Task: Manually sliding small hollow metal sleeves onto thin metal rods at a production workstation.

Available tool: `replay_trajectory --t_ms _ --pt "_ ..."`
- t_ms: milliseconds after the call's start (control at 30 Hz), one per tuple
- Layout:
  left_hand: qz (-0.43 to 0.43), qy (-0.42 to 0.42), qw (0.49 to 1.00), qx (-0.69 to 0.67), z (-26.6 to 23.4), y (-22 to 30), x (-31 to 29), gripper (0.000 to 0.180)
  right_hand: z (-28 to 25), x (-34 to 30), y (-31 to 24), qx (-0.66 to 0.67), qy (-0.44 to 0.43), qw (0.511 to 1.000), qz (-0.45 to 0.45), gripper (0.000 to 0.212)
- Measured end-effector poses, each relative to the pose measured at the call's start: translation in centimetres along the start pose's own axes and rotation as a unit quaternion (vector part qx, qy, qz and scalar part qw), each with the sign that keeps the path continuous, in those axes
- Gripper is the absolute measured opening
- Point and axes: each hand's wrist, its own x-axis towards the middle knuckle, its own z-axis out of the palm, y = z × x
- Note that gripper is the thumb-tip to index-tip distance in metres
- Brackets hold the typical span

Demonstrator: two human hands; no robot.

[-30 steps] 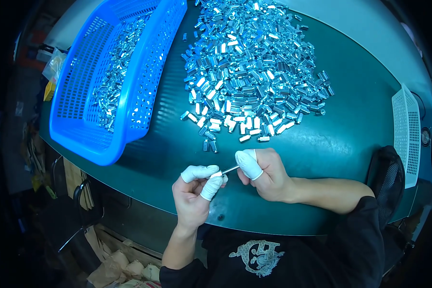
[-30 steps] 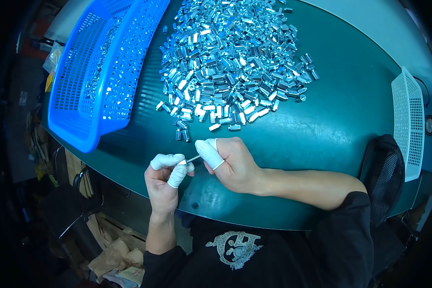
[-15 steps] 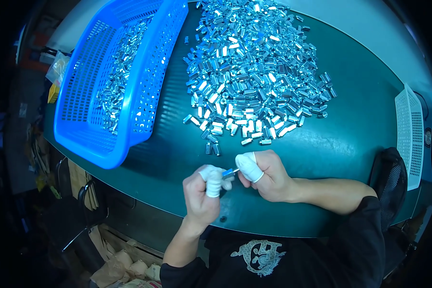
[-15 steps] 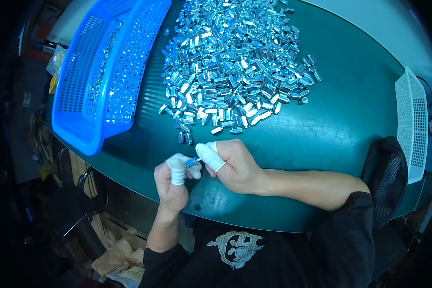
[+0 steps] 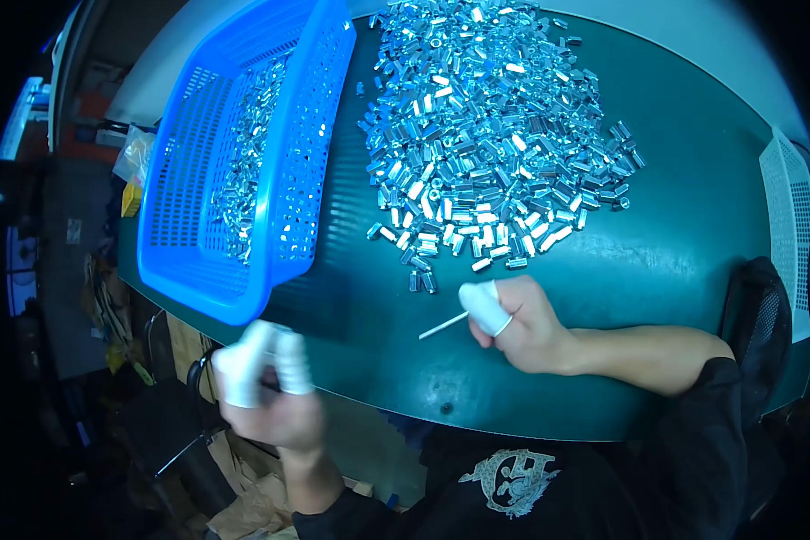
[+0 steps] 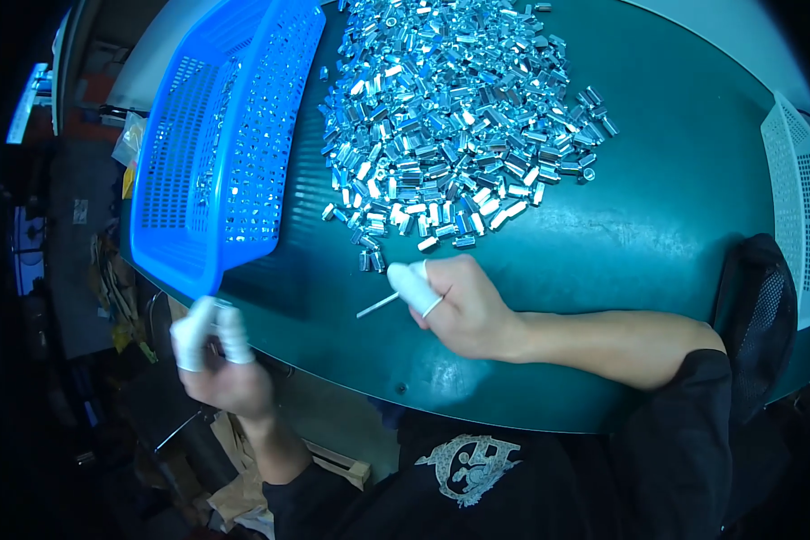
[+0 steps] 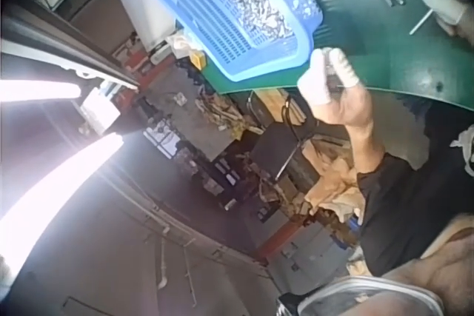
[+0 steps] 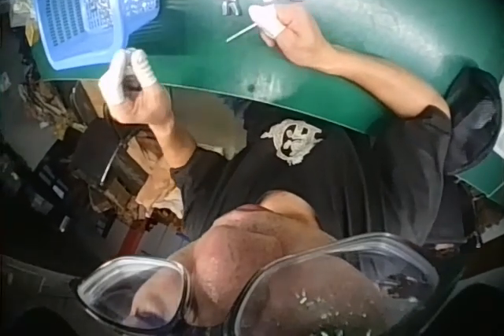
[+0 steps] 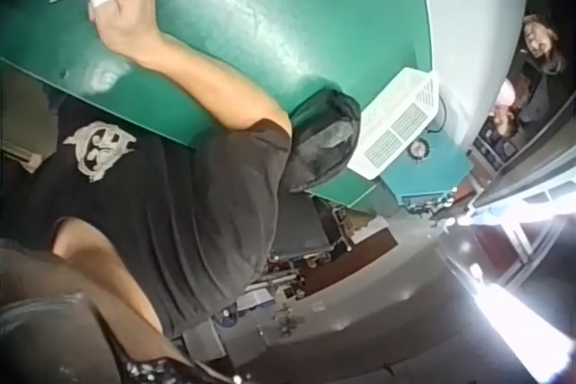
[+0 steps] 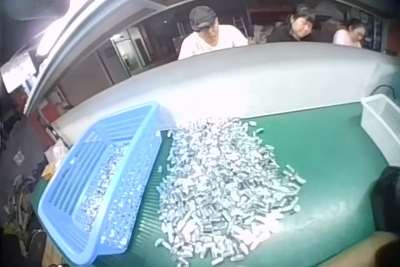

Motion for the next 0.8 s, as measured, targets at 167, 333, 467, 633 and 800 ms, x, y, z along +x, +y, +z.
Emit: replay_trajectory --t_ms 167,333,467,633,800 --pt "-0.088 0.053 0.993 0.055 0.2 -3.4 4.0 0.027 0.0 -0.2 -0.2 -0.024 -0.011 0.996 -0.084 0.044" --pt "0.160 -0.022 0.986 0.040 3.8 -0.9 0.0 0.030 -0.1 0.2 0.5 -0.108 -0.028 0.986 -0.125 0.043" --pt "-0.027 -0.168 0.984 0.046 7.9 -0.4 -1.4 0.033 0.0 0.1 0.3 -0.087 -0.017 0.989 -0.121 0.042" --pt "-0.031 -0.184 0.980 0.065 9.9 -3.3 -1.6 0.025 0.3 -0.2 0.1 -0.042 -0.023 0.996 -0.080 0.042" --pt "-0.277 -0.142 0.925 -0.217 7.1 -1.8 -4.2 0.021 0.0 -0.1 0.4 -0.032 0.041 0.996 -0.079 0.047"
